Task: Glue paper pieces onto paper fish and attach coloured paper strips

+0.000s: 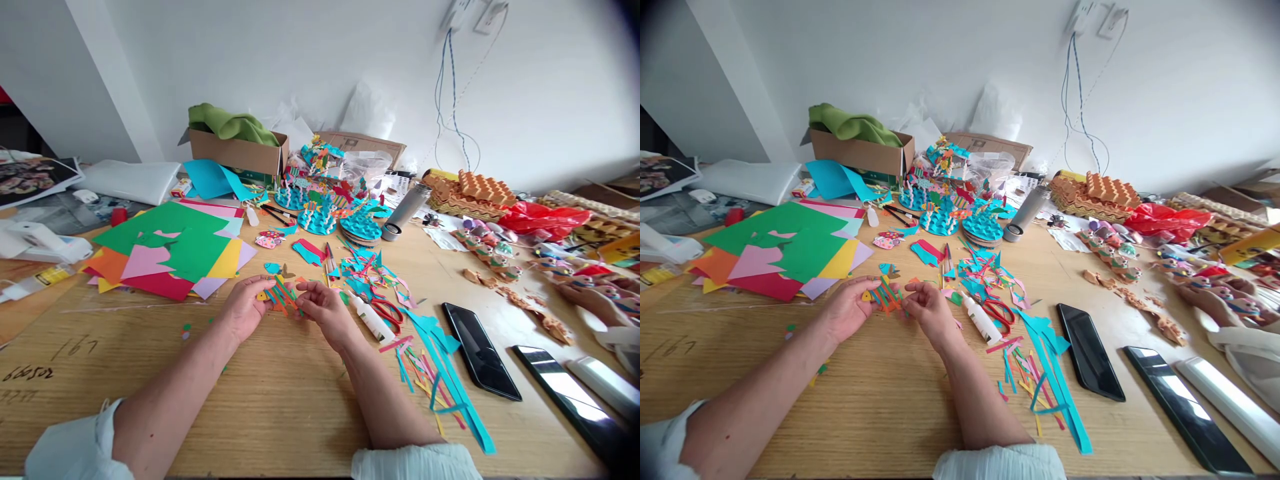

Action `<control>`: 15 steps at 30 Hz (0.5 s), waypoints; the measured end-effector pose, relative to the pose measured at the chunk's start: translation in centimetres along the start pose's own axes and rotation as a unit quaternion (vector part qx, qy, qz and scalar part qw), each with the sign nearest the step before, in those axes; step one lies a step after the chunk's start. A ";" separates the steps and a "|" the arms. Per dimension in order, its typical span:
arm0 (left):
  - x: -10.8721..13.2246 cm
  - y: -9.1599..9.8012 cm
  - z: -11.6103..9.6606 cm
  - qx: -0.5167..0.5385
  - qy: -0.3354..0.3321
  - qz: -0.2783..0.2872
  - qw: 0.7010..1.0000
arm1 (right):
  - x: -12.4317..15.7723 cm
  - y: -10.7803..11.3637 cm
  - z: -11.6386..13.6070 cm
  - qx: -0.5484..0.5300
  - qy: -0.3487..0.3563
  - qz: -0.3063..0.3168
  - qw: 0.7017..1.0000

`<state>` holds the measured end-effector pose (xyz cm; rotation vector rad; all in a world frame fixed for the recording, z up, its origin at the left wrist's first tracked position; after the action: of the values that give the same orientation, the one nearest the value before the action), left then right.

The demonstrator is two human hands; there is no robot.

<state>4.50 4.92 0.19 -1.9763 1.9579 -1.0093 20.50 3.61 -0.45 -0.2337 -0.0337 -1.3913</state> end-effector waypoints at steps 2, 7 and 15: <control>0.0 0.1 0.0 -0.007 0.002 -0.005 1.000 | 0.0 0.2 0.1 -0.004 0.012 -0.029 1.000; -0.2 0.4 0.0 -0.057 -0.014 -0.003 0.998 | 0.0 0.3 0.7 -0.019 0.057 -0.053 0.997; 0.3 -0.2 0.1 -0.173 -0.053 0.013 0.983 | 0.0 -0.1 0.5 0.001 0.054 -0.032 0.998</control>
<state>4.68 4.63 0.30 -2.1158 2.2116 -0.5710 20.45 3.64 0.07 -0.1573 0.0468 -1.4647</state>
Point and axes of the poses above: each hand's wrist, its own x-axis away from the middle knuckle, its own y-axis out of the back of the hand, z = x × y, the point moved 3 cm from there along -x, towards the middle knuckle, and after that the axes turned 3 degrees about x, right-handed, at the moved point
